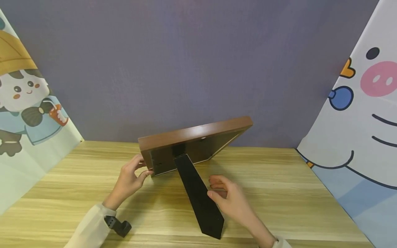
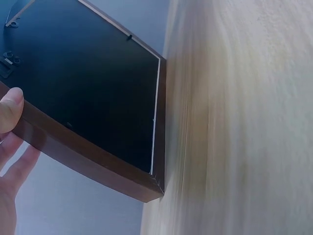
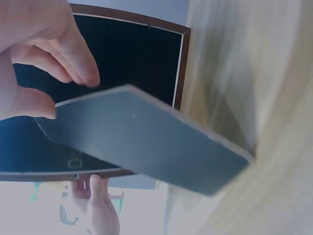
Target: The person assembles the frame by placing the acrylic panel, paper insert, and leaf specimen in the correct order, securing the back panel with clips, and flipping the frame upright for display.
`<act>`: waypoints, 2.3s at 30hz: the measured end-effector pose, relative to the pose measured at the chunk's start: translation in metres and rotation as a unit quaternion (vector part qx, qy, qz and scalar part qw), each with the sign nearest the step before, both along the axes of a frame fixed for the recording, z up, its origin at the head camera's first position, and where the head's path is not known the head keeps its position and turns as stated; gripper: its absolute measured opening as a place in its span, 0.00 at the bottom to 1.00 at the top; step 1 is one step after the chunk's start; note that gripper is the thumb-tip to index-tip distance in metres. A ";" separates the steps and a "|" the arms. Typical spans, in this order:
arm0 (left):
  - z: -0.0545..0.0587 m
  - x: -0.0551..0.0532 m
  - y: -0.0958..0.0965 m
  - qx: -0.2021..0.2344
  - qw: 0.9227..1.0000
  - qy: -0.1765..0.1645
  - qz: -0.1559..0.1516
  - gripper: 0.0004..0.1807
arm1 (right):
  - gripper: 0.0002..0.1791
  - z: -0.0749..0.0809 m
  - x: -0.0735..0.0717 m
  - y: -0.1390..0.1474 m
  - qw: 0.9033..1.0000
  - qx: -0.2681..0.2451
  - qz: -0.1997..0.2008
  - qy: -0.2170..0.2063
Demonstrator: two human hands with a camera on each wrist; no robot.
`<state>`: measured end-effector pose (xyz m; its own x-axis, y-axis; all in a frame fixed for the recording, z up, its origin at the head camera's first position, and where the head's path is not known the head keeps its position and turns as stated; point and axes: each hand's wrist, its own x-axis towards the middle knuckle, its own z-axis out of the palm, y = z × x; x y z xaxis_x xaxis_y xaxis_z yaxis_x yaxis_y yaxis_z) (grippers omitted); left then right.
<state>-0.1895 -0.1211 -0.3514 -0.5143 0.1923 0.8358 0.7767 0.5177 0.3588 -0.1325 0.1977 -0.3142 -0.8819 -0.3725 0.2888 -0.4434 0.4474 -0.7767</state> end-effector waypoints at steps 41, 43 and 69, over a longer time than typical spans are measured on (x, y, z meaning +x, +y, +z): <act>0.010 0.033 0.003 -0.082 0.994 0.066 0.006 0.24 | 0.10 -0.017 -0.036 0.013 0.993 0.014 -0.102 0.057; 0.011 0.035 0.003 -0.090 0.994 0.069 0.004 0.24 | 0.10 -0.018 -0.038 0.013 0.993 0.012 -0.102 0.058; 0.017 0.044 0.015 -0.154 0.982 0.106 0.023 0.25 | 0.10 -0.026 -0.057 0.011 0.983 0.013 -0.137 0.121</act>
<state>-0.1453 -0.1063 -0.3348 -0.3486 0.4337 0.8309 0.7902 0.6128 0.0117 -0.1894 0.2088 -0.3399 -0.8571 -0.1402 0.4956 -0.4733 0.5941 -0.6504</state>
